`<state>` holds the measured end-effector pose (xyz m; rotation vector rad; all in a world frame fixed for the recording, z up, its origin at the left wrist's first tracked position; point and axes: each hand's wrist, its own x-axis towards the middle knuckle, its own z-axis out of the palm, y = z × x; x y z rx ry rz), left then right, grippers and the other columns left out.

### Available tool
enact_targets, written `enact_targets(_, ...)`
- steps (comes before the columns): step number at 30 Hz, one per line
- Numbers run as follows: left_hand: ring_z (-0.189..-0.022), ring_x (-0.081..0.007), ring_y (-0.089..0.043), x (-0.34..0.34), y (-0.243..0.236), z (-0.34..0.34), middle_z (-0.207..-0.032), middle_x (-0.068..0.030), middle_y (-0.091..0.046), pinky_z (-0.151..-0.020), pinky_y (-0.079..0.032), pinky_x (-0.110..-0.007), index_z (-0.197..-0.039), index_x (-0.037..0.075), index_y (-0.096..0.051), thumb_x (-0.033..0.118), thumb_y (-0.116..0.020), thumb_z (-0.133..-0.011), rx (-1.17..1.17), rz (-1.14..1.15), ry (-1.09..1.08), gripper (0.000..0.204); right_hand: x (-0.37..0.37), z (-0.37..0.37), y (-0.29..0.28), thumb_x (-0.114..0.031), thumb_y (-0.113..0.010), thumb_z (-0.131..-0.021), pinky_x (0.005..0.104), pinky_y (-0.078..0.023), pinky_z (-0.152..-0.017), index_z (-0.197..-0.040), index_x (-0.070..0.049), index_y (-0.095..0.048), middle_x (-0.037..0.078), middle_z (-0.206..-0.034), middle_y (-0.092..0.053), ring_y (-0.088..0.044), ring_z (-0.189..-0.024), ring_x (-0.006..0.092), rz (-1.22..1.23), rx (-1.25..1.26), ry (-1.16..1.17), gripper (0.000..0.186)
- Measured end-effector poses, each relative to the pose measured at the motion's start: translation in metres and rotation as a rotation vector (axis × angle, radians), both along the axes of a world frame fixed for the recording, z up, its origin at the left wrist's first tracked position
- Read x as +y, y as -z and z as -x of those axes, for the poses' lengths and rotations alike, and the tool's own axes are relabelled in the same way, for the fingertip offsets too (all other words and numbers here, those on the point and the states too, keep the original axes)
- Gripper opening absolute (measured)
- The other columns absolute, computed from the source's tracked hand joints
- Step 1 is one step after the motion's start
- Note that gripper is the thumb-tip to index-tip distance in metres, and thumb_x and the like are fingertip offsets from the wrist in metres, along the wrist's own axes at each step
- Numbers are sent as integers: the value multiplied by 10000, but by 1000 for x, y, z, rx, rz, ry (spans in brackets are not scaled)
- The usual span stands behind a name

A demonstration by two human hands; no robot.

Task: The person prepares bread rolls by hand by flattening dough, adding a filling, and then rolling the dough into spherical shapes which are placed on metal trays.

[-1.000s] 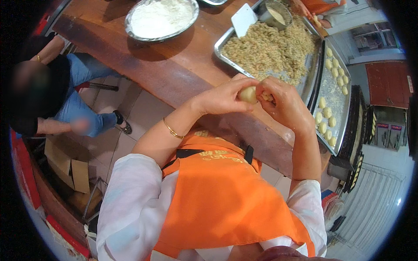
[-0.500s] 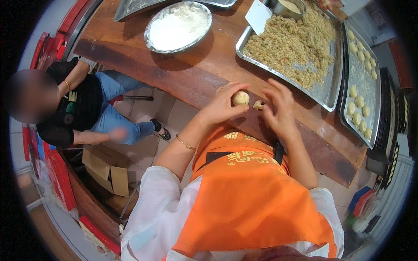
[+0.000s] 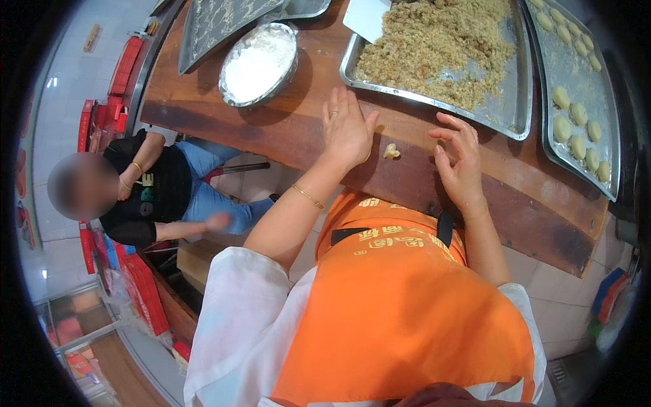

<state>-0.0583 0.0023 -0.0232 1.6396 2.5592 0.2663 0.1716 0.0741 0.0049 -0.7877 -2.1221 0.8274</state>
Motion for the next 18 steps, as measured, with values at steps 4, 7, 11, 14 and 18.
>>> enact_targets(4, -1483, -358, -184, -6, 7, 2, -1542, -253, -308, -1200, -113, -492, -1442, -104, -341, 428, -445, -1005, 49, -17, 31, 697, 1, -5, 6, 21, -610, -806, 423, -395, -1031, -978, -65, -654, 103, -1259, -600, -514, -1210, 318, 35, 51, 7, 197)
enact_targets(7, -1482, -353, -188, -5, 8, 3, -1538, -246, -317, -1198, -113, -501, -1440, -95, -352, 428, -453, -1002, 62, -11, 43, 690, 2, -9, 9, 27, -612, -804, 423, -395, -1030, -972, -63, -656, 105, -1254, -603, -519, -1204, 319, 43, 72, 17, 196)
enact_targets(11, -1483, -344, -190, -6, 11, 3, -1536, -237, -326, -1196, -113, -507, -1438, -86, -363, 416, -476, -996, 56, -20, 55, 679, 3, -14, 14, 23, -619, -800, 426, -393, -1032, -963, -62, -658, 109, -1249, -606, -523, -1199, 321, 58, 71, 36, 188)
enact_targets(14, -1483, -343, -191, -7, 14, 5, -1532, -237, -333, -1194, -112, -515, -1435, -88, -366, 403, -493, -990, 55, -26, 77, 675, 1, -18, 14, 18, -623, -801, 427, -393, -1031, -961, -64, -661, 109, -1248, -606, -524, -1197, 322, 72, 58, 52, 184)
enact_targets(18, -1485, -343, -187, -8, 18, 7, -1531, -237, -336, -1192, -112, -525, -1433, -86, -370, 402, -506, -983, 67, -48, 89, 678, -2, -19, 16, 14, -623, -802, 429, -396, -1028, -958, -67, -664, 107, -1249, -605, -523, -1197, 326, 76, 37, 60, 180)
